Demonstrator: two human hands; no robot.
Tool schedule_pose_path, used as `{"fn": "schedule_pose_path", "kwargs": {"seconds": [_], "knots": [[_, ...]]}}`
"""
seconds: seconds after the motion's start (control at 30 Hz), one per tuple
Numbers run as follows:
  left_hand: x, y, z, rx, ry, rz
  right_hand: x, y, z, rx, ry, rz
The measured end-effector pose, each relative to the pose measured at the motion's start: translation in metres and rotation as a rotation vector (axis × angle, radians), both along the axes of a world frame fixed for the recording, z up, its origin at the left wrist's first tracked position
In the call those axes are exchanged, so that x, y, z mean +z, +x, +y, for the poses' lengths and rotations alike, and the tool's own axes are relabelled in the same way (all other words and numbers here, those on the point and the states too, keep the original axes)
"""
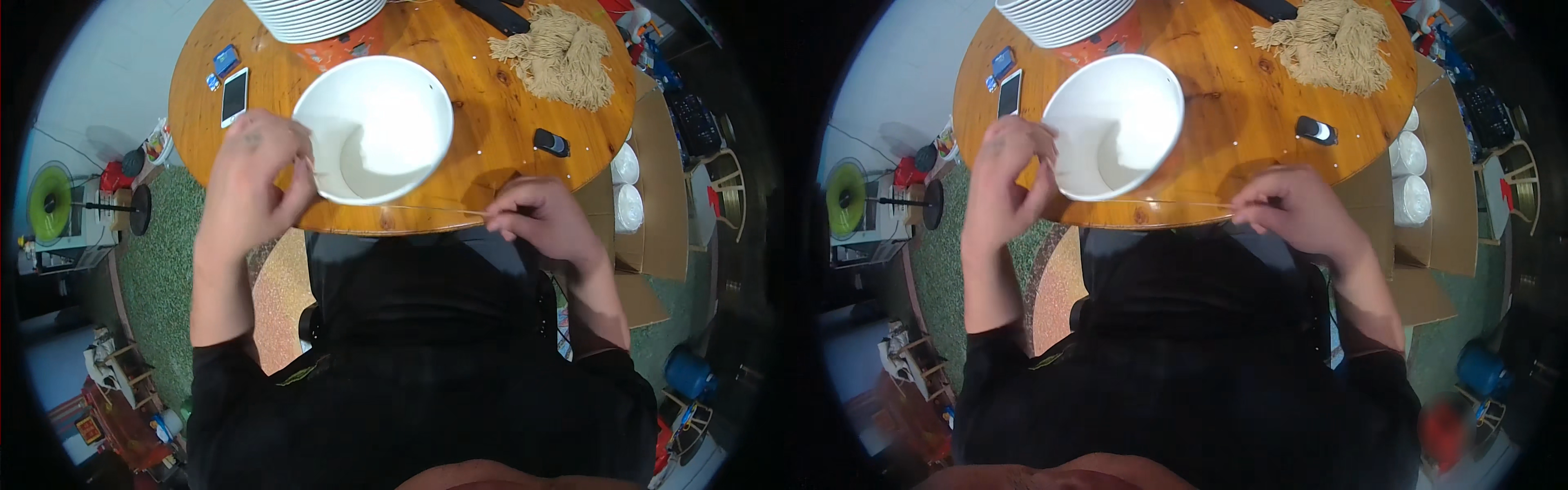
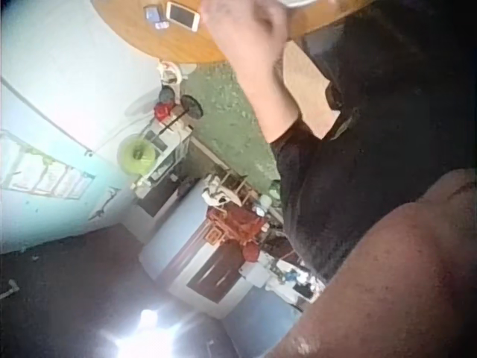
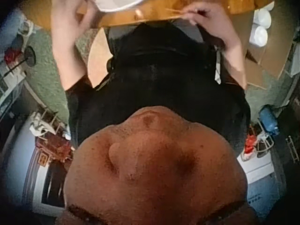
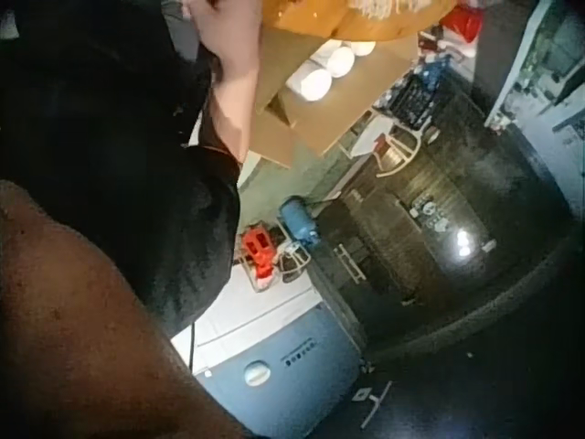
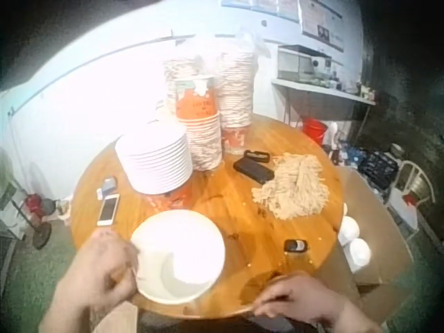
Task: Attaching rubber bands to small paper tags for packaging disposable bowls.
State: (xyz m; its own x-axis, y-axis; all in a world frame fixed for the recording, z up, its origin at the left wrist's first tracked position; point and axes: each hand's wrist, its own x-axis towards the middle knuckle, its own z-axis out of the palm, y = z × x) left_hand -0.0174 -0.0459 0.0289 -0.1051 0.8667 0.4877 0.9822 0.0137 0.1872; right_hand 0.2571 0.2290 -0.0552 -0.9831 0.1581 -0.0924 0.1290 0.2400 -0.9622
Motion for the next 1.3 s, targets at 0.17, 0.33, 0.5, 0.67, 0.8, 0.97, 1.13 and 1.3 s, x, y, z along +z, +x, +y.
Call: {"fn": "schedule_pose_path", "kwargs": {"seconds": [0.17,0.33,0.5,0.67,0.8,0.97,1.13,1.3], "knots": [[0.009,-0.029,-0.016,0.027,-0.074,0.069,0.034,0.002,0.001,0.255,-0.065,-0.058],[0.002,-0.054,-0.029,0.085,-0.033,0.119,0.059,-0.014,0.001,0.451,0.004,-0.009],[-0.004,-0.033,-0.019,0.146,0.141,0.091,0.049,-0.026,-0.058,0.358,-0.375,0.187],[-0.018,0.004,-0.027,0.227,0.308,0.072,-0.014,-0.037,-0.078,-0.268,0.413,0.367],[-0.03,0.059,-0.014,0.042,0.261,-0.127,-0.046,-0.031,-0.082,-0.343,0.296,0.42],[-0.056,0.063,0.012,0.106,0.164,-0.003,-0.043,-0.063,-0.053,-0.597,-0.006,0.369],[-0.043,0.043,0.003,0.021,0.106,-0.053,-0.038,-0.072,-0.029,-0.523,0.043,0.357],[-0.021,0.02,-0.012,0.071,0.018,-0.075,-0.045,-0.071,-0.024,-0.246,-0.056,0.078]]}}
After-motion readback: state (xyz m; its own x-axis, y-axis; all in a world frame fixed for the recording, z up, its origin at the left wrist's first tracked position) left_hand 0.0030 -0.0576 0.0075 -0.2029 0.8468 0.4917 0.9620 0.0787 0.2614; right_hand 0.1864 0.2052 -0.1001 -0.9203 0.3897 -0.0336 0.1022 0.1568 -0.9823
